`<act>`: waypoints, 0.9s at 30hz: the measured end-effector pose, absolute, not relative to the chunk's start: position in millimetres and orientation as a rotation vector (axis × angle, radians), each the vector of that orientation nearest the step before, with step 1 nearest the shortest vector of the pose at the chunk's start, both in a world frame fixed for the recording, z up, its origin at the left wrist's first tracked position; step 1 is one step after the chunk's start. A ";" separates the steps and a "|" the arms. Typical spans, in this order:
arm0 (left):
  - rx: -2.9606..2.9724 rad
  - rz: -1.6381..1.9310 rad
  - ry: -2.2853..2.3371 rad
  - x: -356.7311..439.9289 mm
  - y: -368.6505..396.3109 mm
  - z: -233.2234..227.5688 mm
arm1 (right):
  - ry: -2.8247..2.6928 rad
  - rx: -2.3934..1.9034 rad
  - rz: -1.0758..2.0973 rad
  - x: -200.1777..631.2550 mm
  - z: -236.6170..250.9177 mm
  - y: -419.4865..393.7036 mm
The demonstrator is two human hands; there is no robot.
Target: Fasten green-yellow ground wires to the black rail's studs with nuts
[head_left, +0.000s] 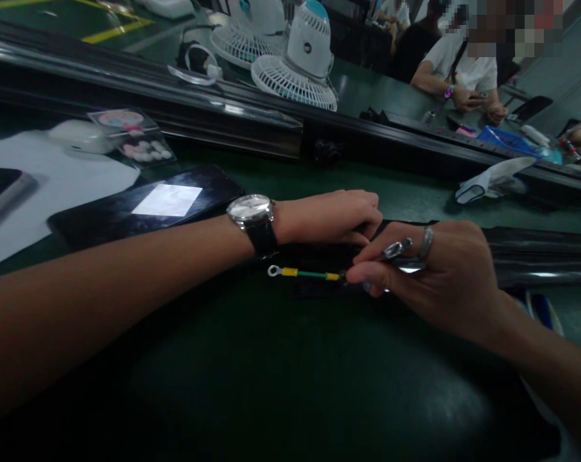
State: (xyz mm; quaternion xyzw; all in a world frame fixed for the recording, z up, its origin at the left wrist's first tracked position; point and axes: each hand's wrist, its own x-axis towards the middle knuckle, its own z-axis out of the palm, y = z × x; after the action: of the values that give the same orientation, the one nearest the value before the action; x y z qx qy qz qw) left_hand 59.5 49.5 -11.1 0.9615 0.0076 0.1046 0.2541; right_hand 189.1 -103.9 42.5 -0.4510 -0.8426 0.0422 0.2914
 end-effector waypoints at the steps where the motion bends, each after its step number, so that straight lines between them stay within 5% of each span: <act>1: 2.611 0.283 0.024 59.5 49.3 -10.8 | -2.249 -1.202 0.106 189.0 42.5 -104.0; 9: 2.610 0.295 0.023 56.7 46.9 -8.2 | -2.553 -0.954 0.214 203.8 57.6 -103.1; 16: 2.602 0.290 0.042 56.8 47.4 -10.5 | -2.320 -1.256 -0.024 207.5 61.4 -101.1; 27: 2.652 0.296 0.028 56.4 44.4 -7.6 | -2.305 -1.343 0.099 213.1 34.9 -97.4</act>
State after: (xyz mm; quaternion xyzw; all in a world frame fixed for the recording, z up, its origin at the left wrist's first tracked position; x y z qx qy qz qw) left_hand 56.4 44.4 -7.6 0.9661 0.0103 0.1078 0.2343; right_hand 213.1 -97.4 34.9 -0.4891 -0.8396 0.0362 0.2337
